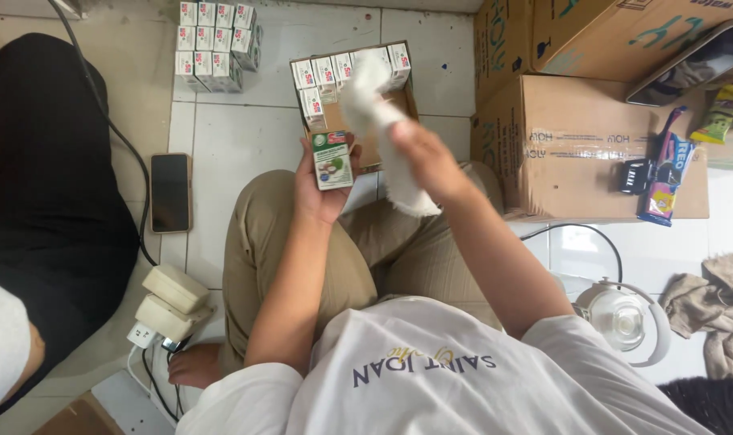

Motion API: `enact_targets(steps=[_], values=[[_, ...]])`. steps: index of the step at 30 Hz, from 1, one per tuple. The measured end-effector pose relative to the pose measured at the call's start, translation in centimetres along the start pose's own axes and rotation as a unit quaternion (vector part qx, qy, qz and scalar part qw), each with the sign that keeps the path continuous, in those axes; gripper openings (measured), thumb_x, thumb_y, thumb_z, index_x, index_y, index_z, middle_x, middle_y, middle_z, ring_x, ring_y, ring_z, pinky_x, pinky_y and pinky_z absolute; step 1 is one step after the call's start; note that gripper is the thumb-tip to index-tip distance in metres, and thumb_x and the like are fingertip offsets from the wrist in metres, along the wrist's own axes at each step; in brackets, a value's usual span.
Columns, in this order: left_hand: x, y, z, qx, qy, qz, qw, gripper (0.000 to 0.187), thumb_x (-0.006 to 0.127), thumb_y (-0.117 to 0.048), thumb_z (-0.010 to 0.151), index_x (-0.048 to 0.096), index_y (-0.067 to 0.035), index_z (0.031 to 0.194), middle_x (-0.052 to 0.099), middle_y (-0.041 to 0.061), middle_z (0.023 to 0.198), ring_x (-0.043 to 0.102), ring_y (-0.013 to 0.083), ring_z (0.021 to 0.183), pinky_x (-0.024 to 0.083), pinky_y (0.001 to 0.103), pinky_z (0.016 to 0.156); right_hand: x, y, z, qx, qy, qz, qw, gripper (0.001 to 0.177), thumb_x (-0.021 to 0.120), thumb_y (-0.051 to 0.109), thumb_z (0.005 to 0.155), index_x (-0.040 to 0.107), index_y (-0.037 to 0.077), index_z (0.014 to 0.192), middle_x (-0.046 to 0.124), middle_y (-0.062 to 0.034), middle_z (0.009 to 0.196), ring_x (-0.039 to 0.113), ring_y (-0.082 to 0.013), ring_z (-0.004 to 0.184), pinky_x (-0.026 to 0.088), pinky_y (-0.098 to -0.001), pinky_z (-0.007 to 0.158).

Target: Cleaning small product boxes with a cloth and organizing them into a larger container

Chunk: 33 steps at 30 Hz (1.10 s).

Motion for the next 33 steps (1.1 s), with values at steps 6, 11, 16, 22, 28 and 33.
enact_targets(steps=[6, 11, 16, 22, 28, 33], values=[[-1.7, -0.3, 0.6, 0.015, -0.002, 0.032, 0.999, 0.063, 0.056, -0.067, 0.091, 0.064, -0.020, 0.132, 0.069, 0.007, 0.130, 0.074, 0.0272, 0.103, 0.065, 0.034, 0.084, 7.2, -2.7, -0.7, -0.265, 0.075, -0.584, 0.764, 0.056, 0.034, 0.046, 0.112, 0.031, 0.025, 0.164, 0.021, -0.0013, 0.173, 0.009, -0.0267, 0.161, -0.022, -0.0820, 0.099], [-6.3, -1.8, 3.7, -0.026, -0.008, 0.104, 0.994, 0.078, 0.052, -0.082, 0.080, 0.068, -0.023, 0.127, 0.072, 0.009, 0.120, 0.071, 0.0233, 0.084, 0.062, 0.039, 0.065, 6.3, -4.7, -2.7, -0.369, 0.066, -0.583, 0.720, 0.052, 0.036, 0.048, 0.111, 0.050, 0.022, 0.153, 0.050, -0.0019, 0.157, 0.019, -0.0323, 0.158, -0.020, -0.0857, 0.098], [-3.1, -1.7, 2.3, -0.033, -0.006, 0.186, 0.982, 0.081, 0.048, -0.091, 0.074, 0.071, -0.017, 0.098, 0.069, 0.009, 0.074, 0.061, 0.0177, 0.048, 0.037, 0.040, 0.028, 4.4, -5.8, -1.1, -0.431, 0.034, -0.612, 0.662, 0.050, 0.037, 0.051, 0.110, 0.052, 0.028, 0.152, 0.040, 0.0034, 0.165, 0.015, -0.0395, 0.157, -0.009, -0.0910, 0.100], [-1.1, 0.4, 3.1, -0.028, -0.001, 0.186, 0.982, 0.079, 0.048, -0.087, 0.077, 0.069, -0.015, 0.102, 0.069, 0.010, 0.079, 0.061, 0.0182, 0.054, 0.039, 0.040, 0.034, 6.9, -4.7, -0.5, -0.402, 0.035, -0.633, 0.660, 0.070, 0.024, 0.063, 0.106, 0.033, 0.024, 0.164, 0.029, 0.0010, 0.171, 0.010, -0.0396, 0.158, -0.013, -0.0877, 0.102], [-0.5, 2.4, 3.3, -0.025, 0.011, 0.177, 0.984, 0.077, 0.048, -0.083, 0.080, 0.068, -0.014, 0.107, 0.068, 0.011, 0.085, 0.061, 0.0187, 0.061, 0.040, 0.039, 0.041, 5.9, -6.9, -1.6, -0.442, 0.033, -0.577, 0.686, 0.060, 0.032, 0.056, 0.108, 0.049, 0.022, 0.155, 0.044, -0.0045, 0.163, 0.031, -0.0303, 0.155, -0.022, -0.0831, 0.103], [-0.3, 2.6, 3.5, -0.016, 0.021, 0.179, 0.983, 0.075, 0.048, -0.079, 0.083, 0.066, -0.012, 0.111, 0.068, 0.011, 0.090, 0.061, 0.0191, 0.067, 0.041, 0.039, 0.047, 6.7, -2.5, 1.1, -0.311, -0.023, -0.553, 0.773, 0.062, 0.027, 0.053, 0.113, 0.028, 0.022, 0.166, 0.017, -0.0074, 0.174, 0.006, -0.0253, 0.161, -0.024, -0.0742, 0.107]])
Point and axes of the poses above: each hand's wrist, its own z-axis towards the middle knuckle, its own x-axis out of the palm, y = z × x, the point moved 3 cm from there along z, towards the middle knuckle
